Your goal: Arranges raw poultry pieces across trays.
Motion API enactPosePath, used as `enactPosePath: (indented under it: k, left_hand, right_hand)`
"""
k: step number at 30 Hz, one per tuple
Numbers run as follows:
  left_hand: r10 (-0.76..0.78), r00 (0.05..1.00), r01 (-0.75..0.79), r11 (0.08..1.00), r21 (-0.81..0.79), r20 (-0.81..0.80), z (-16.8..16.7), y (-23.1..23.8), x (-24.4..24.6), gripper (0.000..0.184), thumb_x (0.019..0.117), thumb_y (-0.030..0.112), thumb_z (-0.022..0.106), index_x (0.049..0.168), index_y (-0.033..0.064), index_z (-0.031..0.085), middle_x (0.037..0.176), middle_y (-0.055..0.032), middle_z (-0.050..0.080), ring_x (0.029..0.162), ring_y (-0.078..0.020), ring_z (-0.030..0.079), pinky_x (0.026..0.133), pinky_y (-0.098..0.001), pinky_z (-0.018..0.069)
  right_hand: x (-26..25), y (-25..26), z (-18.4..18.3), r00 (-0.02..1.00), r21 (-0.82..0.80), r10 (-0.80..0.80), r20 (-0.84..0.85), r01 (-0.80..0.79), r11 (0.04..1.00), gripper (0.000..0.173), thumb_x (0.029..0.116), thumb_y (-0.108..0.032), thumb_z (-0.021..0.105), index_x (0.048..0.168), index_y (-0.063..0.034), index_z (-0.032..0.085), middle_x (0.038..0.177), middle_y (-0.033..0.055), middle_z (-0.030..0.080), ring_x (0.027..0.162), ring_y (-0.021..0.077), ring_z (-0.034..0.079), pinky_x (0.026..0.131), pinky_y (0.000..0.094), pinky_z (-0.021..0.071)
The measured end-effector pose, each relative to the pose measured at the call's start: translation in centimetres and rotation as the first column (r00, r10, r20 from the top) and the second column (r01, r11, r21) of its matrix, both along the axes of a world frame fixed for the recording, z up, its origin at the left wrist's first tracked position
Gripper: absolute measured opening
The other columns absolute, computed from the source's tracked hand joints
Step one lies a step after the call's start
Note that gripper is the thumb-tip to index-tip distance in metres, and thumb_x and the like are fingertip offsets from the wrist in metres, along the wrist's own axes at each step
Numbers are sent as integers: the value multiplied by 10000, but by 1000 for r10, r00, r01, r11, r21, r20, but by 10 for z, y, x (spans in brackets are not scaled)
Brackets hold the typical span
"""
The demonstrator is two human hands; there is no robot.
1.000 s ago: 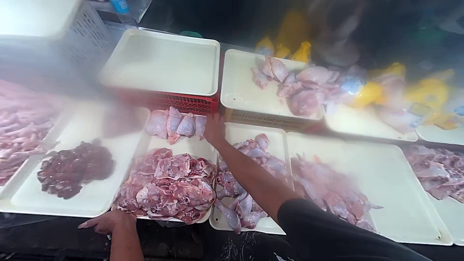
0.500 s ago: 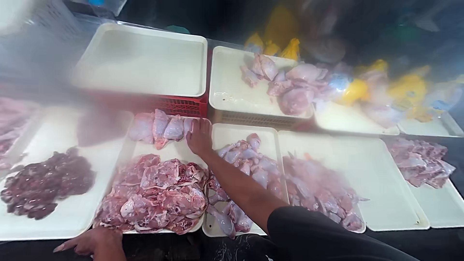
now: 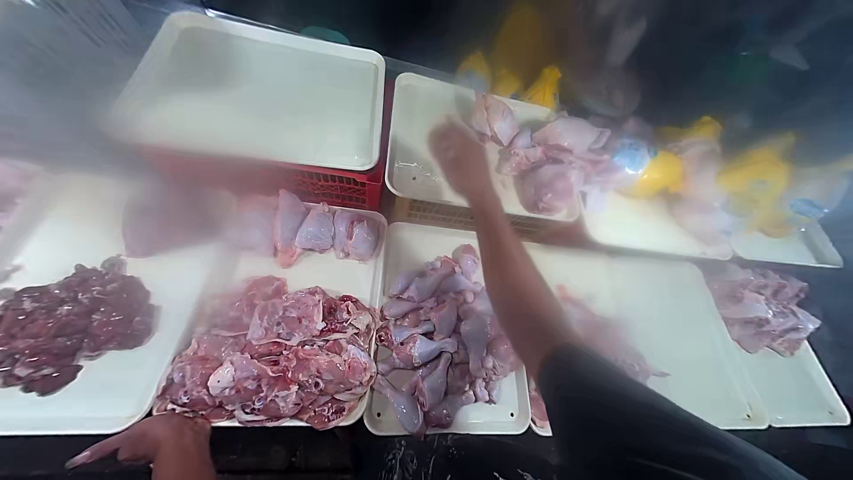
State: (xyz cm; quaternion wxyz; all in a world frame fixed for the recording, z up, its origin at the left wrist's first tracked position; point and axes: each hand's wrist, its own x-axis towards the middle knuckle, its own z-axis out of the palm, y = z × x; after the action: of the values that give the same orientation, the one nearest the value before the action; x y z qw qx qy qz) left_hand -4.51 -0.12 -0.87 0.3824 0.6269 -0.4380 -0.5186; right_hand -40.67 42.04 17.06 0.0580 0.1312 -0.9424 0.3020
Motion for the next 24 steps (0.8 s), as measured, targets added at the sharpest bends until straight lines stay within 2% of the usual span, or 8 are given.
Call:
enactPosePath:
  k: [3, 6, 9, 13, 16, 19, 21, 24]
  left_hand:
    - [3, 1000, -3, 1000, -9, -1, 6, 3, -3, 733, 1112, 470, 57, 1511, -66, 358, 1459, -267, 509, 1320, -319, 539, 1044, -526, 482]
    - [11, 1000, -11, 1000, -16, -11, 7, 2, -1, 710, 1118, 454, 72, 1510, -63, 360, 1459, -260, 512, 1321, -312, 539, 1047, -514, 485]
    - [12, 1000, -12, 1000, -8, -9, 11, 6, -2, 692, 1124, 442, 79, 1515, -54, 362, 1464, -250, 512, 1327, -301, 535, 1057, -497, 481]
    - [8, 1000, -8, 1000, -15, 0, -7, -7, 3, 748, 1106, 486, 42, 1507, -39, 393, 1448, -241, 536, 1325, -307, 546, 1046, -524, 490]
    - [6, 1000, -6, 1000, -2, -5, -9, -6, 6, 734, 1109, 485, 42, 1521, -23, 376, 1451, -226, 538, 1324, -290, 551, 1044, -509, 499]
    - [-42, 999, 42, 999, -4, 23, -2, -5, 9, 673, 1125, 425, 69, 1542, -35, 329, 1495, -232, 494, 1356, -284, 522, 1078, -490, 477]
    - [-97, 995, 96, 995, 23, 33, 5, 0, 9, 665, 1127, 403, 72, 1511, -62, 353, 1452, -249, 518, 1304, -280, 547, 1046, -471, 491]
    - [-129, 992, 129, 991, 42, 4, 2, -1, 13, 659, 1128, 408, 92, 1502, -59, 366, 1439, -240, 536, 1294, -271, 561, 1040, -459, 503]
  right_hand:
    - [-74, 47, -21, 966, 145, -256, 33, 249, 957, 521, 1001, -454, 574, 1433, -163, 591, 1439, 176, 577, 1309, 376, 564, 1065, 623, 455]
    - [-77, 56, -41, 976, 288, -199, 93, 165, 943, 455, 969, -258, 620, 1414, -167, 588, 1390, 206, 591, 1286, 422, 565, 1025, 651, 467]
    - [-48, 55, -27, 988, 407, -99, 121, 41, 912, 412, 902, -173, 684, 1310, -181, 622, 1290, 188, 631, 1151, 425, 638, 857, 677, 531]
    - [24, 65, 15, 983, 119, 74, 167, -94, 988, 363, 971, -133, 624, 1331, -94, 595, 1235, 183, 654, 1095, 311, 660, 930, 542, 548]
    - [111, 65, -1, 970, 219, 233, 69, -243, 945, 340, 950, -93, 657, 1285, -45, 630, 1272, 175, 637, 1139, 306, 647, 972, 533, 549]
    - [182, 71, -76, 823, 296, 350, 448, -506, 810, 542, 1013, -336, 588, 1536, -238, 488, 1666, 78, 350, 1548, 368, 274, 1210, 706, 206]
    - [197, 72, -76, 675, 203, 368, 640, -609, 767, 645, 1039, -491, 523, 1620, -278, 342, 1740, 50, 137, 1596, 393, 41, 1198, 767, 51]
    - [151, 81, -19, 854, 193, 320, 410, -424, 885, 413, 1055, -289, 563, 1434, -128, 605, 1542, 117, 523, 1468, 311, 439, 1220, 619, 279]
